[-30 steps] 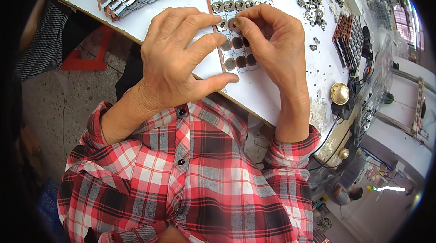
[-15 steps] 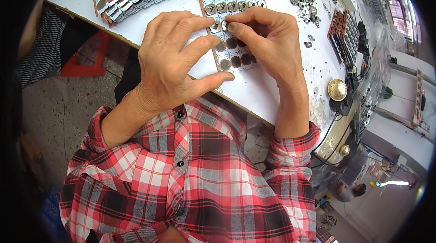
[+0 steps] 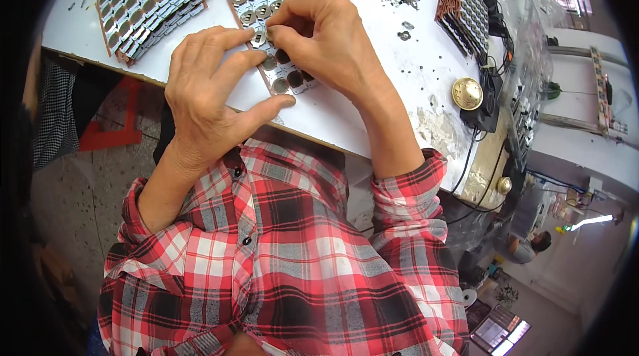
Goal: Manually place small metal circular components into a grid template on a workshop table.
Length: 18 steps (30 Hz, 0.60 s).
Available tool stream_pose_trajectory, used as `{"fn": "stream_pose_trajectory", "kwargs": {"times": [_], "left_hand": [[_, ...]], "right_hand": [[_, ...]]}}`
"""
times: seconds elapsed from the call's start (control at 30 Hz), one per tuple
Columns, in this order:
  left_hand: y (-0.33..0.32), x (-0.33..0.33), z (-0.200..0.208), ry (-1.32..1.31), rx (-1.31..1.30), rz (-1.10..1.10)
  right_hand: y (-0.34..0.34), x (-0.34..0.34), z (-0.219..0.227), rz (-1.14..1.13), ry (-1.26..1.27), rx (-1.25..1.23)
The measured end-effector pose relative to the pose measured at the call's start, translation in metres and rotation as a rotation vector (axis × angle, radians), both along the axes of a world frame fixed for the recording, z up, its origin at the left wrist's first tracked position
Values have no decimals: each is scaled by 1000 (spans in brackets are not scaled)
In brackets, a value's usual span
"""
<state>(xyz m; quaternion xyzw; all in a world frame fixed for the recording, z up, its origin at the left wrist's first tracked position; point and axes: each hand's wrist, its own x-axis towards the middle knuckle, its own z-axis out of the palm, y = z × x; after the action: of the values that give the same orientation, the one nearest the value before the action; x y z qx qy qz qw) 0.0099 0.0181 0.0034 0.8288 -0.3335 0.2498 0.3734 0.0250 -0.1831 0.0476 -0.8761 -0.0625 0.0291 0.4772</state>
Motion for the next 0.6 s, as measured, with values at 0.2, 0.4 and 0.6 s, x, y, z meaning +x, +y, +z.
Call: {"fn": "stream_pose_trajectory", "kwargs": {"times": [0.2, 0.4, 0.6], "left_hand": [[-1, -1, 2, -26, 17, 32], [2, 2, 2, -23, 12, 19], [1, 2, 0, -45, -2, 29]], "right_hand": [[-61, -5, 13, -324, -365, -299], [-117, -24, 25, -409, -26, -583], [-87, -17, 28, -443, 29, -184]]}}
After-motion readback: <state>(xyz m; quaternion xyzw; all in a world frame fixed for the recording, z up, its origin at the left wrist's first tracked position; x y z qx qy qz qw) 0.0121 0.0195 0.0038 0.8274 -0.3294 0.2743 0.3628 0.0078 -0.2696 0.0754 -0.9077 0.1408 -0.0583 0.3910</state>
